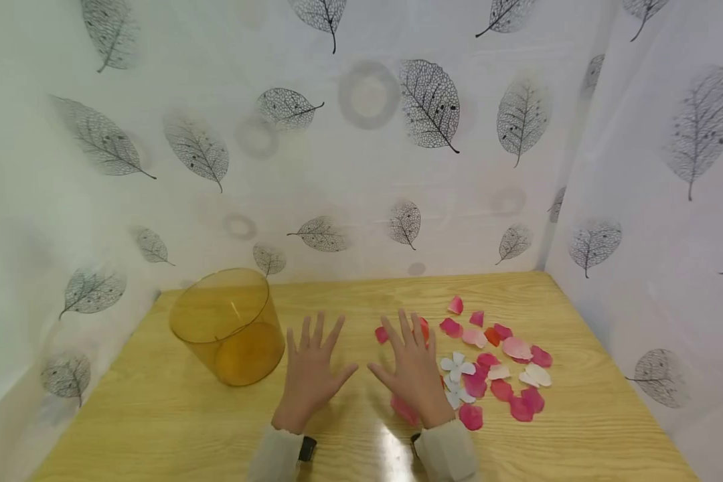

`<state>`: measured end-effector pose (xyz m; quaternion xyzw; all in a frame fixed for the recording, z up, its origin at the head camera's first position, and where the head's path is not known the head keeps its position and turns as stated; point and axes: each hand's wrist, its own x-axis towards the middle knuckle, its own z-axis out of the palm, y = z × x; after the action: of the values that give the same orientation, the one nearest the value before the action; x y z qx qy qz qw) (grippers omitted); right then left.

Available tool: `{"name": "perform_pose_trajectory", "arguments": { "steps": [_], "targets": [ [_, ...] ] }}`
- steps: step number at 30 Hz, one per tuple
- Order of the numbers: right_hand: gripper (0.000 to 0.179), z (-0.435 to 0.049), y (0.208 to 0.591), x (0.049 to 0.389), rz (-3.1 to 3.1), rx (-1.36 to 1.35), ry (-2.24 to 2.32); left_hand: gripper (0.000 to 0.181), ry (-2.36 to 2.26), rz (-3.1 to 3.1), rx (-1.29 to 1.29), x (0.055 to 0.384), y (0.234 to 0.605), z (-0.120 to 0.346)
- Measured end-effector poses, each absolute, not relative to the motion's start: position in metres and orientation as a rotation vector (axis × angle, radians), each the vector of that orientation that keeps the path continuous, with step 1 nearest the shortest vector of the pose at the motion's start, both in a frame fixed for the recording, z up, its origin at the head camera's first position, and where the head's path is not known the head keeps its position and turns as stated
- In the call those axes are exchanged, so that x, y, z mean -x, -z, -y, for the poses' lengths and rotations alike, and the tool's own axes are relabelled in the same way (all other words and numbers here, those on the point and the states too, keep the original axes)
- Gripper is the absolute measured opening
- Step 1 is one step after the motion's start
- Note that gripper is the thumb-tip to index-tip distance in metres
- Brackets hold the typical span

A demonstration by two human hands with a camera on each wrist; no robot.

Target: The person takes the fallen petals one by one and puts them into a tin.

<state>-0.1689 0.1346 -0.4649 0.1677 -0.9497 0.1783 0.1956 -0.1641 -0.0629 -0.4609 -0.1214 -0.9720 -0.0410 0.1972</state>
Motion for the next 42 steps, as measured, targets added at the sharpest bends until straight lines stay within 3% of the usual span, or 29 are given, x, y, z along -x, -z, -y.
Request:
{"name": "perform_pose_trajectory", "arguments": {
  "steps": [7, 15, 19, 26, 32, 42],
  "targets": [
    [0.082, -0.128, 0.45, 0.183, 2.624, -0.578, -0.547, 0.084, 0.188, 2.534, 0.341, 0.167, 0.45, 0.079],
    [0.081, -0.088, 0.421, 0.224, 2.664, -0.92, -0.896, 0.063, 0.521, 2.028, 0.313, 0.158, 0.426, 0.127],
    [0.083, -0.052, 0.426, 0.245, 2.731, -1.046, -1.044, 0.076, 0.706, 1.937, 0.129, 0.151, 0.422, 0.164],
    [0.089, 0.008, 0.445, 0.261, 2.874, -1.127, -1.27, 0.109, 1.412, 2.053, -0.087, 0.143, 0.426, 0.234],
    [0.096, 0.033, 0.454, 0.263, 2.901, -1.151, -1.304, 0.11, 1.658, 2.388, -0.003, 0.151, 0.445, 0.268],
    [0.092, 0.03, 0.454, 0.248, 2.848, -1.141, -1.253, 0.111, 1.593, 2.469, 0.002, 0.153, 0.455, 0.271]
  ]
}}
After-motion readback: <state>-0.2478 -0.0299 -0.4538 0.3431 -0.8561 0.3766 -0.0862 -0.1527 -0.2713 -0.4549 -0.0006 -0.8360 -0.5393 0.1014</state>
